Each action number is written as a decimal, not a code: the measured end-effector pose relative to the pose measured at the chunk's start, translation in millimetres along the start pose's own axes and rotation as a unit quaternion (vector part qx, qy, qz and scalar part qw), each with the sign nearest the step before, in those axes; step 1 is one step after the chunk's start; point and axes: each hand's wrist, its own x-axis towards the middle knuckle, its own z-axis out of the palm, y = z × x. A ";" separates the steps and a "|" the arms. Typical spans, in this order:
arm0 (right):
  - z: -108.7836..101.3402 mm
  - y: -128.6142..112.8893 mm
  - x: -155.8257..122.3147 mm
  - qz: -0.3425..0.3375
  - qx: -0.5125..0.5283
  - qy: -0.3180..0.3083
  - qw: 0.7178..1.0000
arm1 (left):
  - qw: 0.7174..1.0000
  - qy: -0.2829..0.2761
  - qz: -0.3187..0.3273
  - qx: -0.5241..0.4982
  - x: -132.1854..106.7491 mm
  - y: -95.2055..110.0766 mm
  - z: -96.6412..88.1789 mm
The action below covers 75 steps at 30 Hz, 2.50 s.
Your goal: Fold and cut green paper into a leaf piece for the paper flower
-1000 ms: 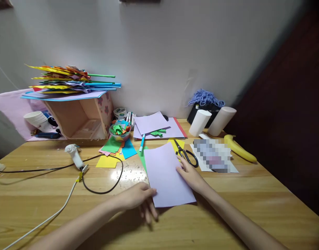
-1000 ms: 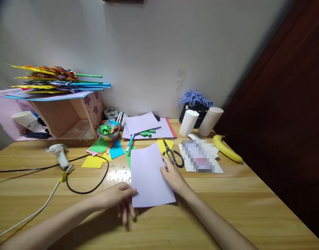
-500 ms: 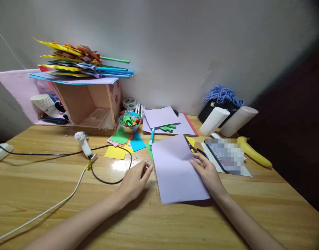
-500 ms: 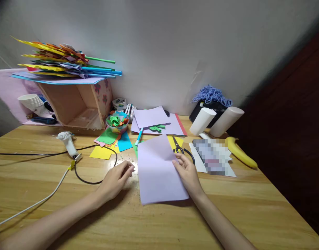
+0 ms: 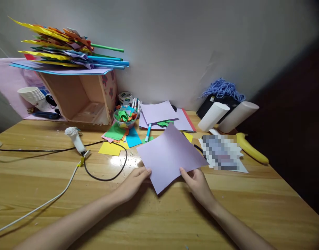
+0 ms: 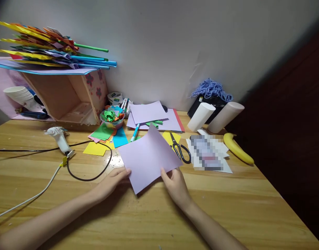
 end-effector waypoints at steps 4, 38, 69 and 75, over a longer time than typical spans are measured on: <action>-1.9 -1.1 -0.3 -0.147 -0.179 -0.072 0.970 | 0.999 -0.012 -0.022 -0.042 2.7 -2.1 -5.2; 15.1 -3.5 -9.4 -0.319 -0.381 -0.186 0.848 | 0.996 0.039 -0.034 -0.079 7.0 -2.9 -3.8; 34.3 -22.0 2.7 0.165 0.184 -0.082 0.965 | 0.992 0.041 0.001 0.115 -2.1 1.2 1.1; 33.4 -22.2 2.7 0.154 0.167 -0.085 0.970 | 0.993 0.037 0.004 0.110 -1.8 0.2 0.2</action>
